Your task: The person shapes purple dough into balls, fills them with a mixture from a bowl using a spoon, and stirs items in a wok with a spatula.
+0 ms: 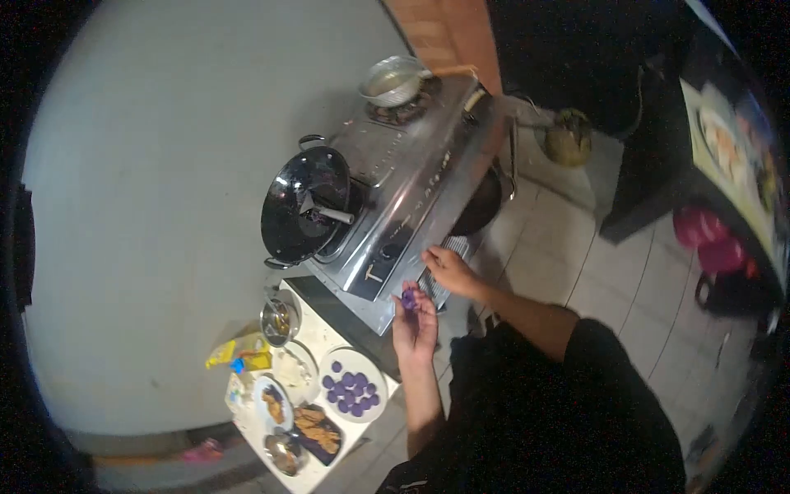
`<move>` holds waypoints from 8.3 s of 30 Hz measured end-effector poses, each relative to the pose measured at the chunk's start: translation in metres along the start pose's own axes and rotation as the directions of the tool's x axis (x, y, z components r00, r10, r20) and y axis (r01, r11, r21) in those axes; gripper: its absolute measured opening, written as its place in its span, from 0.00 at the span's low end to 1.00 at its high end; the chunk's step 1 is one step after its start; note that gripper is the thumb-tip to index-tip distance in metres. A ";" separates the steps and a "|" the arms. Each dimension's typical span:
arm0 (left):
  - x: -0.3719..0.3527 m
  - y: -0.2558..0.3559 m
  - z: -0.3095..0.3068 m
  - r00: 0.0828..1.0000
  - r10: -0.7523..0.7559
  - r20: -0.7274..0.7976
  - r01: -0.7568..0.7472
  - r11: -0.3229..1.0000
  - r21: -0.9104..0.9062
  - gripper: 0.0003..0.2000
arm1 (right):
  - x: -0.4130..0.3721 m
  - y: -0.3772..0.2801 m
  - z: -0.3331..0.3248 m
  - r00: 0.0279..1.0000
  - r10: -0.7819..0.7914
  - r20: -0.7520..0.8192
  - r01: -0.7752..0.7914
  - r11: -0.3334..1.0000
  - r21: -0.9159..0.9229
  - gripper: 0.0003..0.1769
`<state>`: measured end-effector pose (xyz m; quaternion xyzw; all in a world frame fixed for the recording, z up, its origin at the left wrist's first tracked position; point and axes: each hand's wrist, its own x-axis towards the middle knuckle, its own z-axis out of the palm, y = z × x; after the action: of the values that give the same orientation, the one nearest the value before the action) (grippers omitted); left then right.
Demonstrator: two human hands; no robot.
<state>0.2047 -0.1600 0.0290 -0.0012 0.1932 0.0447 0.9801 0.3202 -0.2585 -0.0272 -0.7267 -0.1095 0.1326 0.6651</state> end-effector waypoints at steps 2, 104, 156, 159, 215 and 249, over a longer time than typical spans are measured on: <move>-0.006 -0.002 0.015 0.997 0.035 -0.074 -0.037 0.999 -0.024 0.18 | -0.005 0.002 0.002 0.995 -0.095 -0.022 0.095 0.995 -0.011 0.15; -0.235 0.252 -0.003 0.693 0.712 0.110 -0.708 0.645 0.287 0.16 | -0.168 -0.200 0.289 0.470 -0.441 0.764 0.679 0.734 0.006 0.25; -0.207 0.208 -0.046 0.936 0.114 -0.332 -0.029 0.968 0.249 0.13 | -0.165 -0.200 0.271 0.928 -0.292 0.232 0.278 0.956 0.094 0.15; -0.200 0.210 -0.042 0.944 0.095 -0.317 -0.011 0.966 0.258 0.14 | -0.165 -0.202 0.274 0.923 -0.329 0.198 0.314 0.944 0.104 0.14; -0.190 0.249 0.077 0.801 0.413 0.433 -0.586 0.686 0.430 0.22 | -0.125 -0.244 0.243 0.550 -0.604 0.577 0.816 0.536 -0.217 0.32; -0.219 0.260 0.001 0.721 0.689 0.074 -0.660 0.650 0.376 0.18 | -0.143 -0.219 0.262 0.669 -0.414 0.617 0.562 0.825 -0.055 0.22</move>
<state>-0.0196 0.0802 0.1165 0.2572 0.2214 0.3679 0.8657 0.1011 -0.0411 0.1768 -0.6687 -0.5137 0.1492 0.5163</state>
